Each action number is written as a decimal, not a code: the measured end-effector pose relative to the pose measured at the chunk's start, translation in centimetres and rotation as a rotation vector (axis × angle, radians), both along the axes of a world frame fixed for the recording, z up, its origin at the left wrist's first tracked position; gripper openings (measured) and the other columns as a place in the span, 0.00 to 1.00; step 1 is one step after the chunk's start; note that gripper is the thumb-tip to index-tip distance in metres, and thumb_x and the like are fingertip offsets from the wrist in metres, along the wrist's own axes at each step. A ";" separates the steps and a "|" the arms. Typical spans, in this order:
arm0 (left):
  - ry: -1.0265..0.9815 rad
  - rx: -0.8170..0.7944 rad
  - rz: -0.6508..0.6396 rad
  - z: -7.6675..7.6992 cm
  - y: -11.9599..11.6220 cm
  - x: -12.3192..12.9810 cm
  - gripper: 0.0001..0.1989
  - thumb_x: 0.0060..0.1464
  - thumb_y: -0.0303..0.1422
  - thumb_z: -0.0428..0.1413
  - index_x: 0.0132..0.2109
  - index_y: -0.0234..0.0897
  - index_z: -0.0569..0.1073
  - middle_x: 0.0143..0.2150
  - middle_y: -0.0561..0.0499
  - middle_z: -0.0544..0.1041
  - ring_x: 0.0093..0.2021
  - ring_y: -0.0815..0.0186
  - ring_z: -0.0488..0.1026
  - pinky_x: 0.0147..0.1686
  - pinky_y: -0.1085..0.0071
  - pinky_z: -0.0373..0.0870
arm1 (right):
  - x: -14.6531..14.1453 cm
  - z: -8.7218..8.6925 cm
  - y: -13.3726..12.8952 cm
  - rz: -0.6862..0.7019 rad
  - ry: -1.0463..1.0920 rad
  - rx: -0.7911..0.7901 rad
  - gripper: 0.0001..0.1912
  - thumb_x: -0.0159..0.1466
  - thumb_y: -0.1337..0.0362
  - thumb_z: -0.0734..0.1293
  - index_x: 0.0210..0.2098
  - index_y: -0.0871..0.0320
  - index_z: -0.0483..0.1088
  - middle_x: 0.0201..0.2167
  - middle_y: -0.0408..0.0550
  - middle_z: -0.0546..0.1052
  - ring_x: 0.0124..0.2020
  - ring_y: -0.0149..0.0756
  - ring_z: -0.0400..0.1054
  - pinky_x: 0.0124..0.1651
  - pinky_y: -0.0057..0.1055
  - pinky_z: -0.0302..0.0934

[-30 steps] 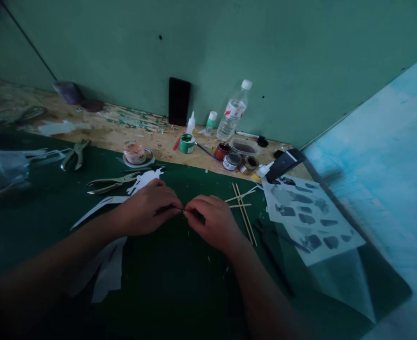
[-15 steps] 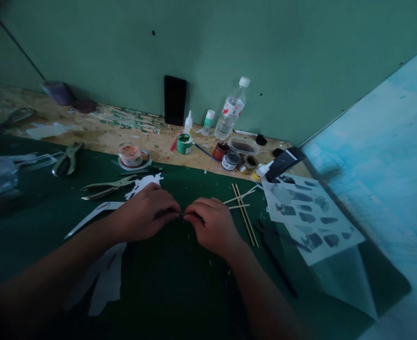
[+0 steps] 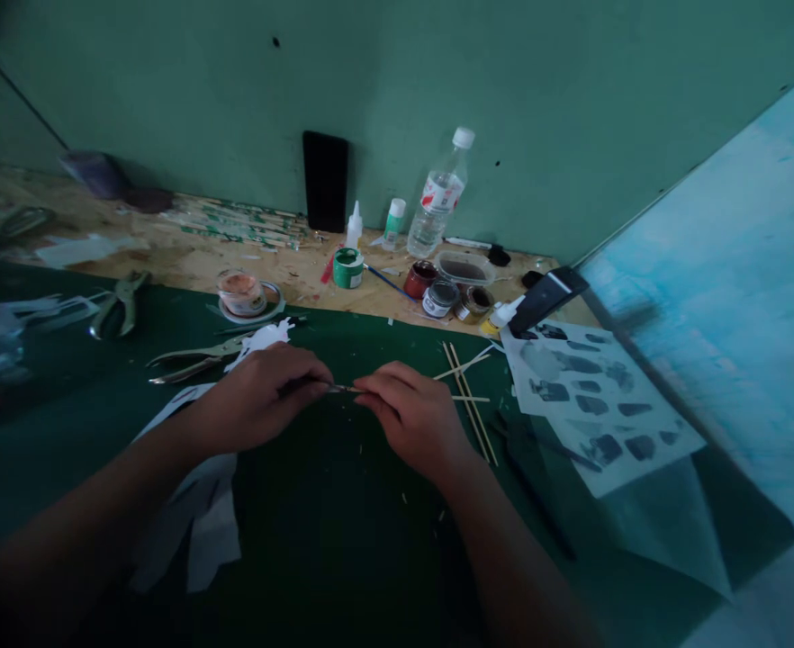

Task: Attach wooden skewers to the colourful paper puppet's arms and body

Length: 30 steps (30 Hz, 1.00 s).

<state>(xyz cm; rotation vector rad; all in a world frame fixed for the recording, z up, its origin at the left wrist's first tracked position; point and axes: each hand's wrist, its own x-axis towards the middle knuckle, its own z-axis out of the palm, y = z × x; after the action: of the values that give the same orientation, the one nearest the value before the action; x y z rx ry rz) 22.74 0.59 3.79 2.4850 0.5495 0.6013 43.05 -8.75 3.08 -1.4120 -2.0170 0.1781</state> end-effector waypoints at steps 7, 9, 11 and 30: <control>0.010 -0.058 0.029 0.1 0.1 -0.3 0.10 0.61 0.30 0.47 0.39 0.36 0.73 0.32 0.51 0.76 0.32 0.68 0.71 0.33 0.72 0.63 | -0.1 0.0 -0.2 -0.037 -0.013 0.037 0.07 0.65 0.64 0.64 0.39 0.56 0.74 0.34 0.46 0.77 0.35 0.32 0.72 0.38 0.30 0.66; 0.006 -0.075 0.024 0.0 0.1 -0.4 0.10 0.62 0.31 0.47 0.40 0.36 0.73 0.32 0.52 0.76 0.32 0.69 0.70 0.32 0.72 0.62 | -0.1 0.0 -0.3 -0.039 -0.017 0.036 0.06 0.65 0.64 0.64 0.39 0.56 0.74 0.34 0.46 0.77 0.35 0.32 0.71 0.38 0.30 0.66; -0.001 -0.091 0.011 -0.1 0.1 -0.4 0.11 0.62 0.32 0.47 0.40 0.36 0.73 0.32 0.52 0.75 0.31 0.69 0.70 0.32 0.72 0.62 | -0.1 0.1 -0.3 -0.031 -0.024 0.031 0.06 0.65 0.65 0.64 0.39 0.56 0.73 0.34 0.46 0.77 0.35 0.32 0.71 0.38 0.30 0.66; -0.078 -0.008 -0.045 -0.7 0.0 -0.1 0.10 0.60 0.34 0.54 0.45 0.38 0.77 0.30 0.53 0.74 0.31 0.71 0.71 0.32 0.75 0.62 | 0.2 -0.1 -0.2 -0.013 -0.123 0.051 0.09 0.64 0.60 0.67 0.39 0.57 0.76 0.33 0.46 0.77 0.33 0.31 0.72 0.36 0.28 0.65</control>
<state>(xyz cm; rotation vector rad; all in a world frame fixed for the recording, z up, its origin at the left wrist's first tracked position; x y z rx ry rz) 22.66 0.61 3.13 2.4481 0.4647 0.6739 43.20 -8.98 3.01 -1.4353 -2.0955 0.0345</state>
